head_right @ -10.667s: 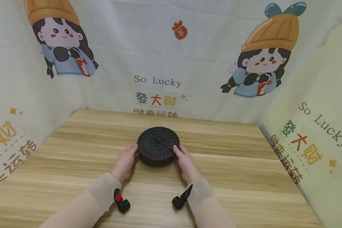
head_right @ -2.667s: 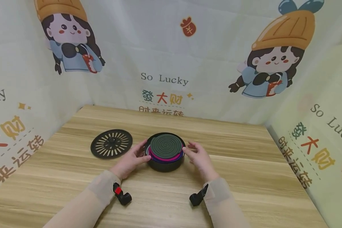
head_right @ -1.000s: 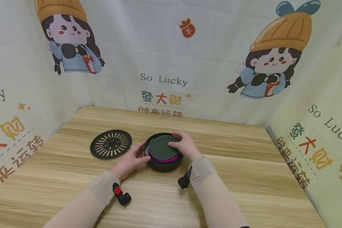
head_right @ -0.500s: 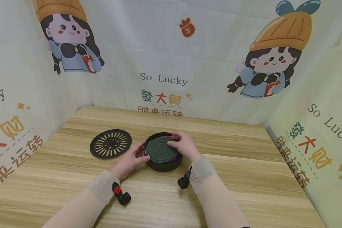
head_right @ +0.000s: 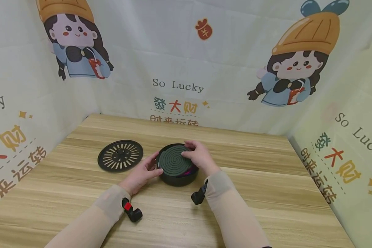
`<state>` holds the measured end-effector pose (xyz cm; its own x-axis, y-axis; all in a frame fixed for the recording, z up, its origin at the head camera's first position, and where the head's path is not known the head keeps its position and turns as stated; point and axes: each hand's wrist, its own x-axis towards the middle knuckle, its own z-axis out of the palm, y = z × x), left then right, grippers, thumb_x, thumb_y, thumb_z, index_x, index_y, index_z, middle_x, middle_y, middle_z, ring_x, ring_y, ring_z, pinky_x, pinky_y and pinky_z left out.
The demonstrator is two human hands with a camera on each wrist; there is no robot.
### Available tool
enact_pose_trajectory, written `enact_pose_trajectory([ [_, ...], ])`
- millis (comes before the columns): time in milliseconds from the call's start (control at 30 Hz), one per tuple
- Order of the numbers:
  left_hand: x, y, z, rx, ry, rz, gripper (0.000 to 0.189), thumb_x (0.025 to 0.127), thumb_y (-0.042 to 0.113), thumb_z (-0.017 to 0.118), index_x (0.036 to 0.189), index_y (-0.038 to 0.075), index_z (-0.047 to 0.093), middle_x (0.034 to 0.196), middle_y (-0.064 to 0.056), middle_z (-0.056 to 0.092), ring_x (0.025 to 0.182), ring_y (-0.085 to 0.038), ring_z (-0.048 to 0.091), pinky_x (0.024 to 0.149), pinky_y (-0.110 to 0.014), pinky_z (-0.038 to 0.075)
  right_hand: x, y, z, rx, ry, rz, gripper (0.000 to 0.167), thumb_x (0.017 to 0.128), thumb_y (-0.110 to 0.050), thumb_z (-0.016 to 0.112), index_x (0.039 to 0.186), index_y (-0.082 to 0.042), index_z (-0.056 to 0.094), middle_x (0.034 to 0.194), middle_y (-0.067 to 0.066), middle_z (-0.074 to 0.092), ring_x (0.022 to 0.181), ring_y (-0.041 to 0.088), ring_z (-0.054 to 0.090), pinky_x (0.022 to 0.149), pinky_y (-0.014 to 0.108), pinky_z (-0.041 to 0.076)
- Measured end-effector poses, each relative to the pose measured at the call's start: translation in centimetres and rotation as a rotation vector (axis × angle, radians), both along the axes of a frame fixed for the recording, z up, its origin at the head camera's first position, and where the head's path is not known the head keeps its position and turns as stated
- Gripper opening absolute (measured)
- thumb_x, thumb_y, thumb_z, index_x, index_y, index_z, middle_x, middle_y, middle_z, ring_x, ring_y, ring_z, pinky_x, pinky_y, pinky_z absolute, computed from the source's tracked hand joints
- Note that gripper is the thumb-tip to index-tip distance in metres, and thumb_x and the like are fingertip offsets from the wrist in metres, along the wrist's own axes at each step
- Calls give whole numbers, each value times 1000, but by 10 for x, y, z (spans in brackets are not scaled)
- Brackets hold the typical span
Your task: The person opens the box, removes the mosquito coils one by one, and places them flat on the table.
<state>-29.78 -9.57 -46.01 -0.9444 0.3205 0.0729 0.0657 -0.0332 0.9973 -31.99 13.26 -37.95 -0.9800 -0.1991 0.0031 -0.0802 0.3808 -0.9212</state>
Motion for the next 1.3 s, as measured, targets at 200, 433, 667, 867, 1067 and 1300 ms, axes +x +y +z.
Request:
enact_pose_trajectory([
  [200,-1,0,1,-19,10,2,81,87,7,70,153,7,23,156,-17,25,143,-29,23,116,-37,23,2,0,3,-41,-7,-9,55,86,6,64,138,1,47,137,19,51,127,35,45,106,44,40],
  [433,0,0,-1,-20,-4,13,81,87,6,70,153,7,23,155,-17,25,143,-29,22,116,-37,21,0,4,0,-109,-88,9,57,86,7,63,141,4,43,143,20,45,133,33,39,111,44,33],
  [667,0,0,-2,-15,-4,15,81,87,5,70,153,8,23,155,-17,25,143,-28,22,116,-37,22,-4,7,-1,-134,-179,34,54,89,2,62,140,4,46,141,21,47,85,9,60,80,23,52],
  [867,0,0,0,-16,-9,17,82,87,5,70,153,8,22,157,-16,22,144,-27,20,116,-35,20,-4,8,5,-169,-230,47,52,89,4,60,139,2,46,127,21,57,73,6,62,68,21,54],
  [1067,0,0,0,-16,-5,18,83,86,6,71,153,7,22,157,-16,22,144,-27,19,117,-36,20,-3,10,8,-245,-309,88,56,88,10,58,141,-1,42,117,20,63,73,15,68,65,32,60],
  [1300,0,0,-1,-27,-1,24,84,85,9,73,153,8,24,155,-16,26,143,-27,22,117,-36,19,0,13,5,-224,-305,118,59,90,7,58,143,-6,39,124,22,57,73,16,66,58,29,58],
])
